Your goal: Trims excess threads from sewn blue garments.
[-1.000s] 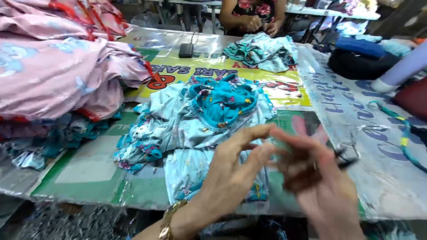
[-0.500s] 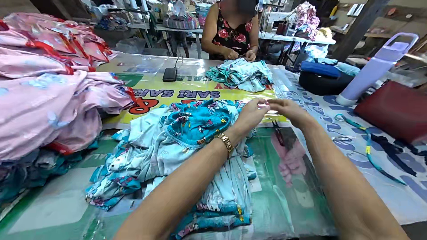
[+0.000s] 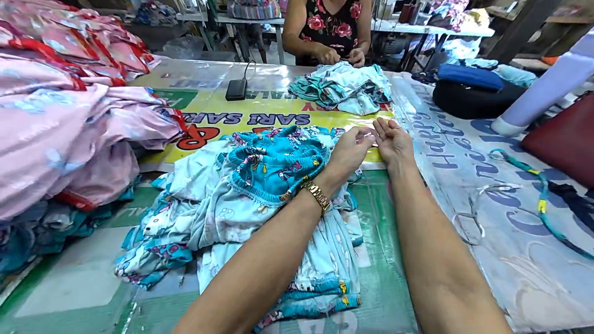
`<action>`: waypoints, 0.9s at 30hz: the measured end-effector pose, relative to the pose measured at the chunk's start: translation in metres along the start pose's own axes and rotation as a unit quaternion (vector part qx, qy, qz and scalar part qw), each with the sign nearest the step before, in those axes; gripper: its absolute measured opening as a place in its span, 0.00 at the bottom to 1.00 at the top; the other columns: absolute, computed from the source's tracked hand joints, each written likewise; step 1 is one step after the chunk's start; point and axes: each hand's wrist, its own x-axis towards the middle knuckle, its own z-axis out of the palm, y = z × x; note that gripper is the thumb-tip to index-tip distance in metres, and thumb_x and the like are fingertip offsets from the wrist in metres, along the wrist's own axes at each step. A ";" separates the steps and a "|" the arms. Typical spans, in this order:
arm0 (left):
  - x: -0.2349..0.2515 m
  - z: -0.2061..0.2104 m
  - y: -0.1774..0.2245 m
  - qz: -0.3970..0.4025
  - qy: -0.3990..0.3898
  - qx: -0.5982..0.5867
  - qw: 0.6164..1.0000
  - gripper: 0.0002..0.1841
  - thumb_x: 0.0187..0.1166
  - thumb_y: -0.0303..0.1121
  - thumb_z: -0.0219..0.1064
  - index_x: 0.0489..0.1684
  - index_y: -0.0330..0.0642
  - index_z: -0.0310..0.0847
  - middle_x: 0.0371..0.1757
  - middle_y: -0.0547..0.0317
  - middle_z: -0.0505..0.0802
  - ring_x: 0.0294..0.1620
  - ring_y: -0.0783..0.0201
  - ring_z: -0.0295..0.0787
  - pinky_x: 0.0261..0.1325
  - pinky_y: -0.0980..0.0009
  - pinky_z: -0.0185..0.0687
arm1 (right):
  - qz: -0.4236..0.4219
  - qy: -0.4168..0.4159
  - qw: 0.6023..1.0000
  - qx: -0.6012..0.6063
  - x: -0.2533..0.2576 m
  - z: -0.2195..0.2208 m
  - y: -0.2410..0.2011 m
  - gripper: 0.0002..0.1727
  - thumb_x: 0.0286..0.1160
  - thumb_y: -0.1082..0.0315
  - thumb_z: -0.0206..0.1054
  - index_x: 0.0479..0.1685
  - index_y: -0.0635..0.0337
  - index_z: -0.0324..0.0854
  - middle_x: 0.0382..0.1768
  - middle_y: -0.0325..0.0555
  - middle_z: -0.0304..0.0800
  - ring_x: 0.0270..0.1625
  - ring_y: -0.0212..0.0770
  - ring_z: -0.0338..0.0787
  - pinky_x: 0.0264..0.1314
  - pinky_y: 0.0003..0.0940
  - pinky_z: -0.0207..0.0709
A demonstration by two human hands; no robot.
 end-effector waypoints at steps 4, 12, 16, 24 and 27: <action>-0.005 -0.003 0.003 0.007 0.004 -0.003 1.000 0.18 0.90 0.35 0.59 0.73 0.35 0.77 0.70 0.45 0.87 0.69 0.59 0.84 0.70 0.57 0.78 | 0.011 0.005 1.000 0.022 0.000 0.001 -0.002 0.17 0.83 0.82 0.48 0.67 0.63 0.66 0.60 0.55 0.88 0.58 0.48 0.93 0.60 0.44 0.88; -0.013 -0.005 0.007 0.007 -0.002 -0.001 1.000 0.17 0.91 0.35 0.59 0.70 0.36 0.79 0.66 0.47 0.88 0.63 0.59 0.85 0.63 0.57 0.79 | 0.025 0.014 1.000 -0.003 -0.004 0.001 -0.003 0.19 0.81 0.81 0.59 0.67 0.61 0.65 0.47 0.49 0.82 0.44 0.43 0.91 0.49 0.39 0.90; -0.014 -0.005 0.008 0.008 -0.001 0.004 1.000 0.17 0.91 0.36 0.58 0.70 0.37 0.79 0.65 0.48 0.89 0.61 0.60 0.85 0.58 0.59 0.79 | 0.021 0.015 1.000 -0.011 -0.002 0.000 -0.002 0.15 0.81 0.81 0.60 0.62 0.60 0.68 0.42 0.47 0.84 0.38 0.41 0.91 0.45 0.36 0.89; -0.016 -0.005 0.008 0.008 -0.003 0.006 1.000 0.16 0.91 0.36 0.59 0.68 0.38 0.81 0.63 0.48 0.89 0.59 0.60 0.85 0.56 0.60 0.80 | 0.023 0.024 0.999 0.003 -0.004 0.000 -0.004 0.13 0.81 0.81 0.60 0.59 0.61 0.69 0.43 0.49 0.85 0.40 0.43 0.93 0.48 0.38 0.91; -0.016 -0.005 0.008 0.011 -0.003 0.006 1.000 0.16 0.90 0.36 0.59 0.68 0.38 0.80 0.61 0.50 0.89 0.57 0.62 0.85 0.56 0.62 0.80 | 0.025 0.027 0.999 0.007 -0.004 0.001 -0.004 0.13 0.81 0.81 0.60 0.59 0.61 0.69 0.43 0.49 0.84 0.40 0.43 0.93 0.47 0.38 0.91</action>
